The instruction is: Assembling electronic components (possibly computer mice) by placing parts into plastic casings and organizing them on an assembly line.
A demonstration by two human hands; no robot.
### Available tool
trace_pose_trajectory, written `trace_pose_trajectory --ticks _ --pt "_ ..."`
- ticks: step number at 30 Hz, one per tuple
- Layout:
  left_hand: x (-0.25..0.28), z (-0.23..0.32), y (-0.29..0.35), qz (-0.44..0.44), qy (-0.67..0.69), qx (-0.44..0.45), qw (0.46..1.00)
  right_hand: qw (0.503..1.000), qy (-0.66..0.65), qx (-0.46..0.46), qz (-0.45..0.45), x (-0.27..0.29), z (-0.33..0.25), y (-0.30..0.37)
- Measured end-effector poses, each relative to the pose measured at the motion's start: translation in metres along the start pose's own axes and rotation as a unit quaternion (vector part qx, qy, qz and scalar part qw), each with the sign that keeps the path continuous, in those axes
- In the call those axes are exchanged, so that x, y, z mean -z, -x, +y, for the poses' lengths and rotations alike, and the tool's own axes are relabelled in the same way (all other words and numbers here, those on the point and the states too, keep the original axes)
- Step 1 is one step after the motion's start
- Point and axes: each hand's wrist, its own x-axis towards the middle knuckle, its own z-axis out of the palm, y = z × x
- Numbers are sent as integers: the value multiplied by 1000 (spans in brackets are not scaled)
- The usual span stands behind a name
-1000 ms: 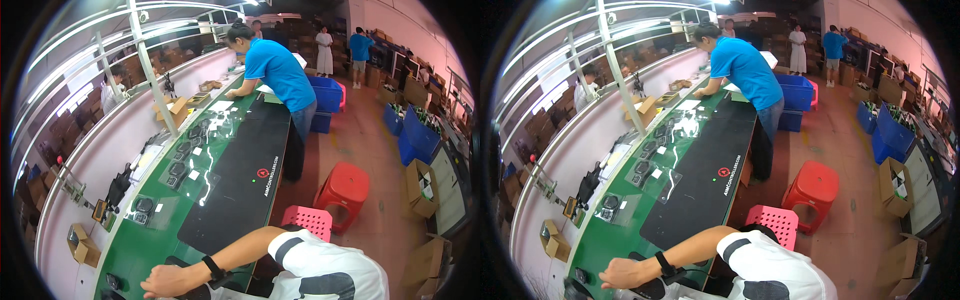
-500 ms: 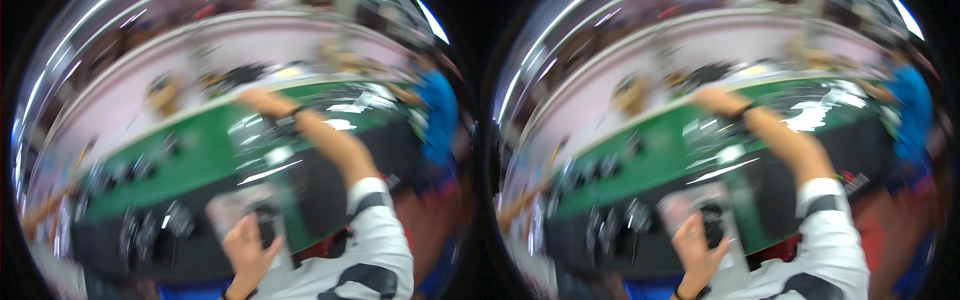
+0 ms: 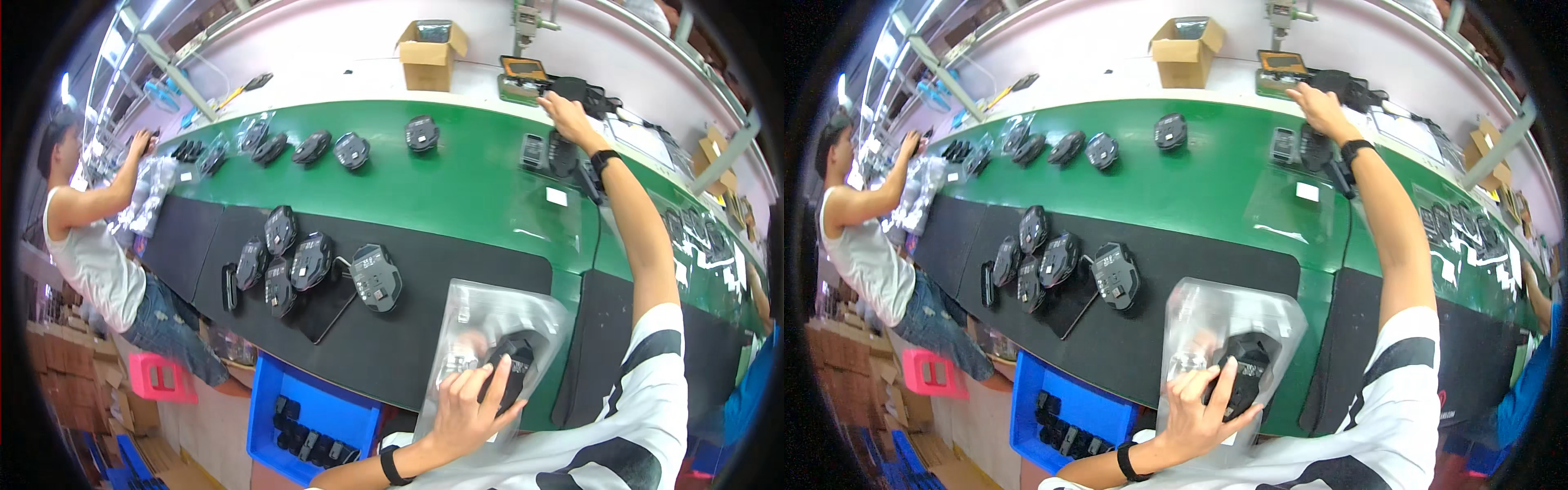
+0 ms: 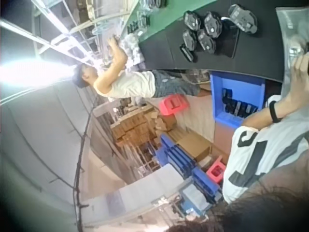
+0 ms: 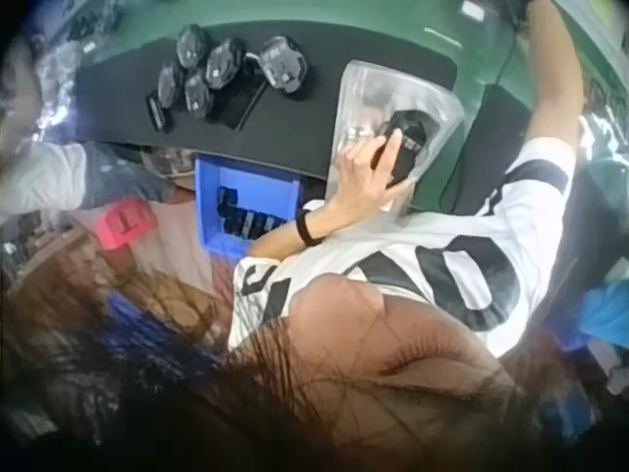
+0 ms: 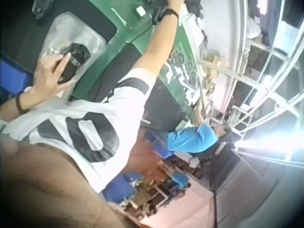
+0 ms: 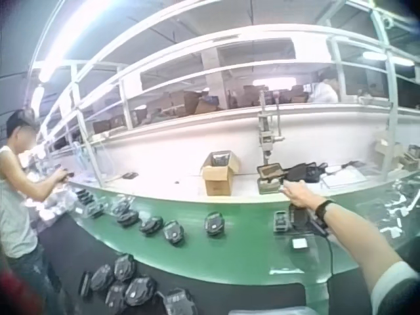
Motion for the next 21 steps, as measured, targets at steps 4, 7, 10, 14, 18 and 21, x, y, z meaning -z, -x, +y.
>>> trace_pose_trajectory --ticks 4,7,10,14,18,21 --pt "-18 -5 -5 -19 -92 -59 994 986 -83 111 97 39 6 9" --pt "-9 -21 -7 -81 -182 -62 978 980 -172 101 -23 118 -57 40" --pt "-5 -19 -22 -103 -134 -87 982 949 -225 222 14 204 -110 154" --pt "-2 -24 -35 -121 -12 -56 991 931 -212 295 26 181 -208 331" --pt "3 -75 -28 -113 117 -37 986 923 -278 232 130 54 -265 375" --pt "10 -138 -47 -186 202 -147 950 919 -221 212 248 1 -272 369"
